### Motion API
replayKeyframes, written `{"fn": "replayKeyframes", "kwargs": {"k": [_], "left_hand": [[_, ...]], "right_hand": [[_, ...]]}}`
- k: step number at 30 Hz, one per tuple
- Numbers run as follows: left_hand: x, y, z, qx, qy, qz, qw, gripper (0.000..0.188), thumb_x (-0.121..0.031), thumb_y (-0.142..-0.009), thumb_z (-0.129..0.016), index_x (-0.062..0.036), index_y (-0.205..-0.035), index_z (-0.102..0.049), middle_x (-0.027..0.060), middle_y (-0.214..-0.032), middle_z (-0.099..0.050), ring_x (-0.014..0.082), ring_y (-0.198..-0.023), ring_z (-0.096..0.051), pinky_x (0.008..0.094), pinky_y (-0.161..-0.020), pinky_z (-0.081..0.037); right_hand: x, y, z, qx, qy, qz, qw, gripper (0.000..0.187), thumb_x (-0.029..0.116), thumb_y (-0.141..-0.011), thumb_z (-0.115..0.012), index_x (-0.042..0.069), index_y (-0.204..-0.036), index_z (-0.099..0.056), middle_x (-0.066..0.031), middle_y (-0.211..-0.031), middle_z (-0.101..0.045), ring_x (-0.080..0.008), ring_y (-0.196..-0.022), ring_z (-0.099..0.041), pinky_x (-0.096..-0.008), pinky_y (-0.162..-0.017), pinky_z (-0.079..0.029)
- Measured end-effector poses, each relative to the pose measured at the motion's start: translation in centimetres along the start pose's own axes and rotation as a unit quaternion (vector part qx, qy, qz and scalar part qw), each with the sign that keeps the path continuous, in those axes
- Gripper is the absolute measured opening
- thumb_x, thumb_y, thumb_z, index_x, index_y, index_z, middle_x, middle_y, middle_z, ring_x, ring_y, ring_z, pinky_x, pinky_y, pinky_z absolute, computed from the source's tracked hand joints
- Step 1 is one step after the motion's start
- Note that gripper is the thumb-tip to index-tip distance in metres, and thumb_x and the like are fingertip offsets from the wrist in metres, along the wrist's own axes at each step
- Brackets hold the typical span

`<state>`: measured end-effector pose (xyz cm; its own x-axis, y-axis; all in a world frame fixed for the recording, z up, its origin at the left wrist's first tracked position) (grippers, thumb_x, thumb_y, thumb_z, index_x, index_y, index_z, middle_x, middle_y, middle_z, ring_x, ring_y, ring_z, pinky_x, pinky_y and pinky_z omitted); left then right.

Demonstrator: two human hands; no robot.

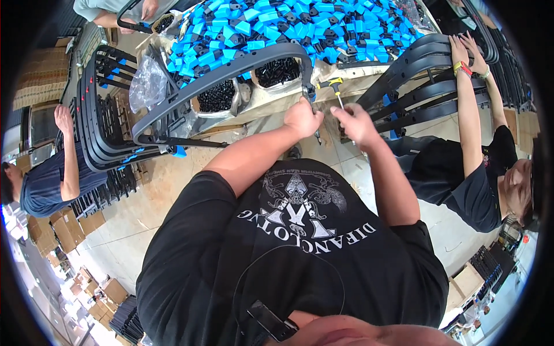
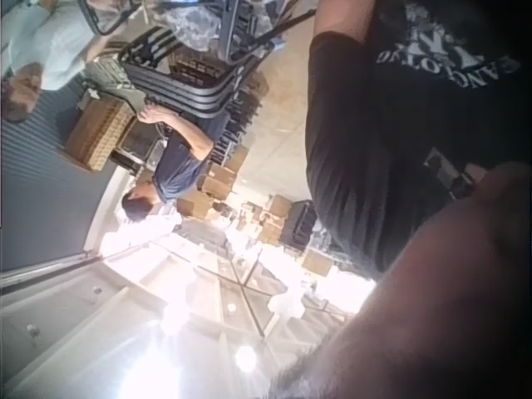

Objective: Assembling plastic caps onto metal chair frame components at a warehouse workbench.

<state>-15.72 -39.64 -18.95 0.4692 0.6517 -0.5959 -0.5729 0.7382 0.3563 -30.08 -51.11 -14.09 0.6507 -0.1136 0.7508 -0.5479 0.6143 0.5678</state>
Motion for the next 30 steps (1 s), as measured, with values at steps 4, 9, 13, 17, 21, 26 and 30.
{"fn": "replayKeyframes", "kwargs": {"k": [4, 9, 13, 17, 21, 26, 30], "left_hand": [[0.4, 0.0, -0.3, -0.016, 0.028, 0.011, 0.999, 0.052, -0.036, -0.083, -0.065, 0.0095, -0.106, -0.056, 0.0281, -0.093, -0.07, 0.043, -0.086, -0.07, 0.0484, -0.081, -0.056], [3.9, 1.2, 1.2, -0.012, 0.207, 0.02, 0.978, 0.042, -0.035, -0.082, -0.068, 0.0029, -0.099, -0.06, 0.0192, -0.085, -0.069, 0.0319, -0.079, -0.068, 0.043, -0.075, -0.054], [8.0, 3.9, 6.4, -0.026, 0.215, 0.068, 0.974, 0.038, -0.032, -0.08, -0.07, 0.0015, -0.098, -0.063, 0.0152, -0.082, -0.069, 0.0252, -0.077, -0.067, 0.0399, -0.072, -0.053], [15.5, 5.3, 10.6, -0.07, 0.268, 0.162, 0.947, 0.035, -0.016, -0.083, -0.07, 0.0001, -0.114, -0.062, 0.0072, -0.079, -0.065, 0.0157, -0.066, -0.062, 0.0336, -0.058, -0.05], [19.9, 6.1, 15.2, -0.142, 0.165, 0.204, 0.955, 0.054, -0.012, -0.082, -0.072, 0.0, -0.133, -0.057, 0.0078, -0.079, -0.068, 0.015, -0.062, -0.064, 0.0324, -0.052, -0.054], [25.2, 5.8, 16.3, -0.188, 0.139, 0.19, 0.954, 0.066, -0.021, -0.077, -0.075, 0.0015, -0.136, -0.056, 0.0212, -0.101, -0.073, 0.0315, -0.09, -0.072, 0.0387, -0.084, -0.056], [25.0, 10.6, 17.1, -0.296, 0.088, 0.115, 0.944, 0.065, -0.027, -0.079, -0.077, 0.0026, -0.133, -0.056, 0.0222, -0.123, -0.062, 0.0328, -0.104, -0.066, 0.04, -0.097, -0.051]], "right_hand": [[2.5, 0.3, 1.0, 0.008, 0.055, -0.012, 0.998, 0.071, 0.041, -0.088, -0.075, -0.006, -0.135, -0.049, -0.0049, -0.08, -0.058, -0.0088, -0.06, -0.049, -0.0259, -0.048, -0.037], [2.5, -2.1, -0.1, 0.025, -0.072, -0.005, 0.997, 0.07, 0.027, -0.091, -0.072, -0.001, -0.145, -0.038, -0.0075, -0.081, -0.06, -0.0102, -0.062, -0.055, -0.0273, -0.047, -0.043], [1.9, -6.6, -1.5, -0.106, 0.135, 0.174, 0.97, 0.064, 0.02, -0.085, -0.069, 0.01, -0.145, -0.048, -0.0209, -0.095, -0.069, -0.0293, -0.085, -0.067, -0.0386, -0.074, -0.053], [4.5, -6.7, -3.0, -0.051, 0.225, 0.119, 0.966, 0.052, 0.028, -0.082, -0.069, 0.015, -0.132, -0.062, -0.0248, -0.109, -0.071, -0.0374, -0.106, -0.069, -0.0449, -0.092, -0.053], [5.5, -6.6, -1.9, -0.164, 0.301, 0.076, 0.936, 0.075, 0.046, -0.075, -0.076, 0.007, -0.136, -0.055, -0.0242, -0.116, -0.07, -0.036, -0.111, -0.068, -0.0421, -0.098, -0.052], [0.6, -8.0, -2.5, -0.131, 0.25, 0.066, 0.957, 0.073, 0.045, -0.076, -0.076, 0.002, -0.133, -0.059, -0.0243, -0.12, -0.069, -0.0364, -0.116, -0.066, -0.0412, -0.099, -0.051], [-0.5, -1.3, -11.9, 0.121, 0.135, 0.057, 0.982, 0.036, 0.025, -0.083, -0.076, 0.001, -0.109, -0.07, -0.0064, -0.085, -0.071, -0.016, -0.073, -0.064, -0.0324, -0.067, -0.053]]}}
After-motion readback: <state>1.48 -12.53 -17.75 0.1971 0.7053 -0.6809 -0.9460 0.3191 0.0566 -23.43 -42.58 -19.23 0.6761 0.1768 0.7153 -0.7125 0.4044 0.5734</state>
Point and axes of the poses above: each hand's wrist, its own y-axis away from the middle knuckle, its own z-axis out of the back of the hand, x = y × z, the point moved 4 cm from there along -y, towards the middle knuckle
